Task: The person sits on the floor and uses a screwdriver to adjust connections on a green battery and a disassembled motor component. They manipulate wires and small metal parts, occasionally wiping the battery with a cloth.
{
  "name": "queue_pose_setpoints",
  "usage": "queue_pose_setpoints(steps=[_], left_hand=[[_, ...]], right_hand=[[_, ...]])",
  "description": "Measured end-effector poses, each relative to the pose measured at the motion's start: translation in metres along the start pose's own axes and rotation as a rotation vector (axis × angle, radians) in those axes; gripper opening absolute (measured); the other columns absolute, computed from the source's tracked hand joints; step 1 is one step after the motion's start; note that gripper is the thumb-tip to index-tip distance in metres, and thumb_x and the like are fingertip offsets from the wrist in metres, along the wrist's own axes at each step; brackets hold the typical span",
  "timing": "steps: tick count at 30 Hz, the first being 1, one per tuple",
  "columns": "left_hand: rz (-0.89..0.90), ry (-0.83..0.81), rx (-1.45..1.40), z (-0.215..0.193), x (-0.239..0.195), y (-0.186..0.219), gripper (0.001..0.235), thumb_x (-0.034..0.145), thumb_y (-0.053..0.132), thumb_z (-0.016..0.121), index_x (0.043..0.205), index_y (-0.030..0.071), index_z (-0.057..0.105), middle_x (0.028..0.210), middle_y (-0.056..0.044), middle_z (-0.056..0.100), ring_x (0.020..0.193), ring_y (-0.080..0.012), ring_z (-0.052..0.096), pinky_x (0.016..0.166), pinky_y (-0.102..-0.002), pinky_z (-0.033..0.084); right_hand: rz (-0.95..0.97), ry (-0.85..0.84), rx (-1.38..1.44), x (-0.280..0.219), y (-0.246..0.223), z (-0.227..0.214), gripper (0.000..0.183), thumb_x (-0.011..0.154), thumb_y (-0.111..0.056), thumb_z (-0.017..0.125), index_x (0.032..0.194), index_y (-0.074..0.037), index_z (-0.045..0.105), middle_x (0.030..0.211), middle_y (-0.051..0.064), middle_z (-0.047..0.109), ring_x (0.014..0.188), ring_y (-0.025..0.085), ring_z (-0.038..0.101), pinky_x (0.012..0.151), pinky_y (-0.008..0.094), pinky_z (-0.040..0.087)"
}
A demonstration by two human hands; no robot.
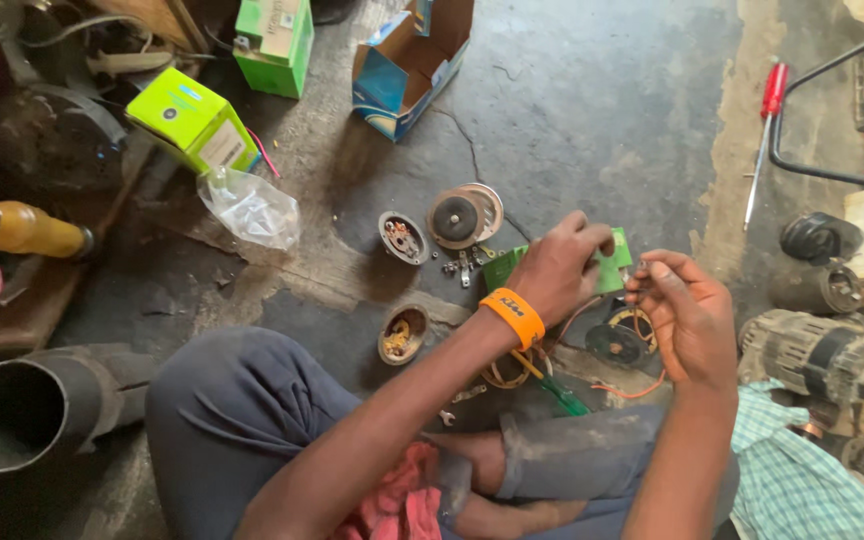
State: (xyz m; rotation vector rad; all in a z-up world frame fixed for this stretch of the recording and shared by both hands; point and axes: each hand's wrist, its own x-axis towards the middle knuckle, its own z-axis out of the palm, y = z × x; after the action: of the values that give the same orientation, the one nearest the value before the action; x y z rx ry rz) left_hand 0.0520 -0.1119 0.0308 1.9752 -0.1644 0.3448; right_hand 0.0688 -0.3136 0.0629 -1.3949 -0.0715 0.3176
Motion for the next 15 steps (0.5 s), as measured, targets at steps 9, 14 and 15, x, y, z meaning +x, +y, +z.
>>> queue_pose_setpoints(steps=[9, 14, 15], left_hand=[[0.062, -0.338, 0.228, -0.036, 0.013, -0.017, 0.030, 0.077, 0.032, 0.077, 0.107, 0.030, 0.079, 0.114, -0.008, 0.059, 0.119, -0.0337, 0.050, 0.096, -0.055, 0.039], [0.274, -0.230, 0.199, -0.035, 0.012, -0.027, 0.029, 0.083, 0.028, 0.075, 0.111, 0.033, 0.077, 0.129, -0.008, 0.061, 0.125, -0.0358, 0.049, 0.100, -0.053, 0.043], [0.241, -0.242, 0.209, -0.033, 0.011, -0.025, 0.036, 0.084, 0.024, 0.072, 0.118, 0.032, 0.073, 0.127, -0.008, 0.061, 0.124, -0.0355, 0.050, 0.100, -0.053, 0.043]], right_hand=[[-0.143, 0.026, -0.416, 0.008, 0.019, 0.021, 0.012, 0.103, -0.003, 0.064, 0.111, 0.005, 0.066, 0.095, 0.008, 0.070, 0.082, 0.013, 0.067, 0.070, 0.026, 0.056], [-0.175, 0.009, -0.396, 0.004, 0.017, 0.020, 0.015, 0.102, -0.002, 0.064, 0.115, 0.005, 0.066, 0.097, 0.008, 0.069, 0.083, 0.012, 0.067, 0.070, 0.026, 0.055], [-0.179, 0.018, -0.394, 0.003, 0.016, 0.019, 0.015, 0.103, -0.001, 0.064, 0.116, 0.005, 0.066, 0.097, 0.008, 0.069, 0.084, 0.012, 0.067, 0.070, 0.026, 0.056]])
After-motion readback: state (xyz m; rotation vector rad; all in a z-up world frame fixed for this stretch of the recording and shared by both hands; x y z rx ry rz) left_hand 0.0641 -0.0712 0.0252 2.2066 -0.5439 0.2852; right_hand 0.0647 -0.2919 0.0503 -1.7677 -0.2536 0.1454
